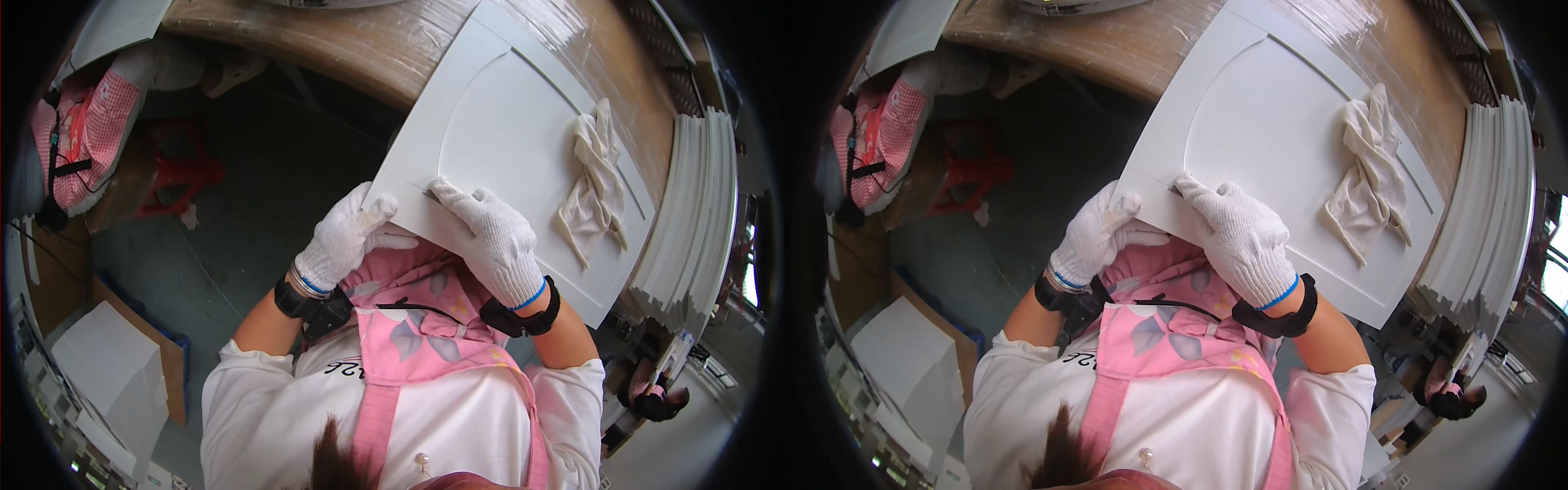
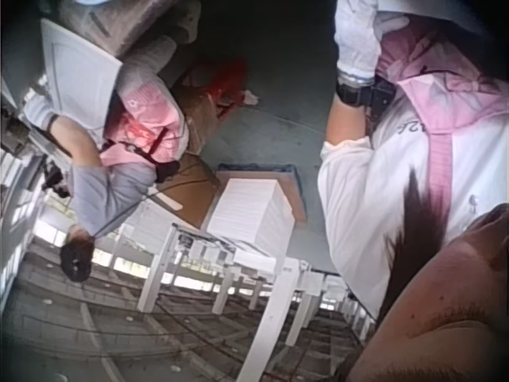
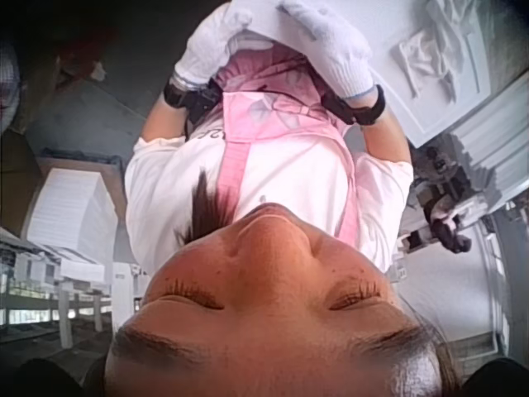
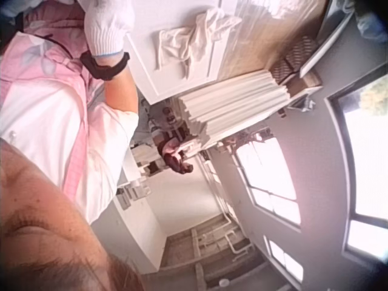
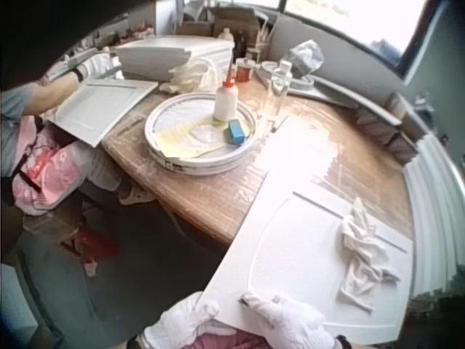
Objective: Cleaning, scraping, and wiping residue from white cabinet door panels at a workbench.
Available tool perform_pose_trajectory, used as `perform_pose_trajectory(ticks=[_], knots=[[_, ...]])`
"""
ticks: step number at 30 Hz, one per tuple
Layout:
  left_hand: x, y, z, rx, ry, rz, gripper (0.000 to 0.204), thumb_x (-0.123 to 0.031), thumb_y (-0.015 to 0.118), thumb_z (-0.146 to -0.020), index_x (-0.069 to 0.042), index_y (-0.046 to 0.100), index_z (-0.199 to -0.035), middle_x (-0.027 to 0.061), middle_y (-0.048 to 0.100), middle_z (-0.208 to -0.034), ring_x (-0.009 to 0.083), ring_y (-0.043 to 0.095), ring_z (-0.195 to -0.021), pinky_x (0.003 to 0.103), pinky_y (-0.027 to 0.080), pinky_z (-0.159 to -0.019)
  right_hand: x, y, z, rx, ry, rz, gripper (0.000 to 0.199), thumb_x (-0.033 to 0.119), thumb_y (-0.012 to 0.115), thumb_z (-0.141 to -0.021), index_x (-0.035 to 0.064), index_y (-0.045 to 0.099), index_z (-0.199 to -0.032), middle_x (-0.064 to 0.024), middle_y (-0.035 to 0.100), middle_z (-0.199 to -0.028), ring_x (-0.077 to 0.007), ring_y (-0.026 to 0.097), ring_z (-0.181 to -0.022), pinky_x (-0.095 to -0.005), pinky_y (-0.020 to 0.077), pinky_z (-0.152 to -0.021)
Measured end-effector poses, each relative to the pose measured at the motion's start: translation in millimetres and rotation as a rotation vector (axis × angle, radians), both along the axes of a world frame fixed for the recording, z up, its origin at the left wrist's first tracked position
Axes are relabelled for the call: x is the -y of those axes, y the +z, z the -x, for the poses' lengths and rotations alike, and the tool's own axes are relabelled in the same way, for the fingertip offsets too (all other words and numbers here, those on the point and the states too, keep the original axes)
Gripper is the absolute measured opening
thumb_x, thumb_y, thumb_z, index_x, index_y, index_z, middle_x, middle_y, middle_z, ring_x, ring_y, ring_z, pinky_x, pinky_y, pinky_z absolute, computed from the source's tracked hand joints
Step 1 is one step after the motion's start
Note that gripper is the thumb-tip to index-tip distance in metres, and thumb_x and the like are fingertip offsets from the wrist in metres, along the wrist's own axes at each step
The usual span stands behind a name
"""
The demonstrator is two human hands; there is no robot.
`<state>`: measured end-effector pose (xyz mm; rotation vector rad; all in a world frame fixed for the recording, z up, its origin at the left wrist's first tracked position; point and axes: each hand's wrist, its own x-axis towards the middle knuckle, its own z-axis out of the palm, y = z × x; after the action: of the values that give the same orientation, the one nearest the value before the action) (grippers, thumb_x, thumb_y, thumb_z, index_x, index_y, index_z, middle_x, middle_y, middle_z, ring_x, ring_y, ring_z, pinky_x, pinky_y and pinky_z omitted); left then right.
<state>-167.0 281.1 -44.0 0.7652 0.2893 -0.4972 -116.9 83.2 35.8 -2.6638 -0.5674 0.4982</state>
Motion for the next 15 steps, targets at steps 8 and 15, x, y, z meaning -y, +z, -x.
perform_pose_trajectory(ticks=[8, 15], knots=[[-0.5, -0.7, -1.0, 0.002, -0.001, -0.020, 0.045, -0.027, 0.051, -0.103, 0.005, 0.041, -0.132, 0.0201, 0.057, -0.124, 0.0292, 0.065, -0.109, 0.043, 0.059, -0.088, 4.7, -1.9, 0.2, 0.047, -0.002, 0.014, 0.037, 0.014, 0.054, -0.090, 0.0223, 0.064, -0.125, -0.0131, 0.062, -0.087, -0.0330, 0.065, -0.078, -0.0412, 0.0525, -0.067], [-1.5, -3.6, -0.5, -0.019, 0.001, -0.003, 0.045, -0.028, 0.052, -0.103, 0.005, 0.042, -0.132, 0.0202, 0.058, -0.123, 0.0297, 0.066, -0.108, 0.043, 0.059, -0.088, -0.8, 0.6, 1.6, 0.073, -0.007, 0.042, 0.034, 0.014, 0.060, -0.090, 0.0203, 0.068, -0.122, -0.0119, 0.061, -0.083, -0.0296, 0.065, -0.078, -0.0367, 0.0514, -0.069]])
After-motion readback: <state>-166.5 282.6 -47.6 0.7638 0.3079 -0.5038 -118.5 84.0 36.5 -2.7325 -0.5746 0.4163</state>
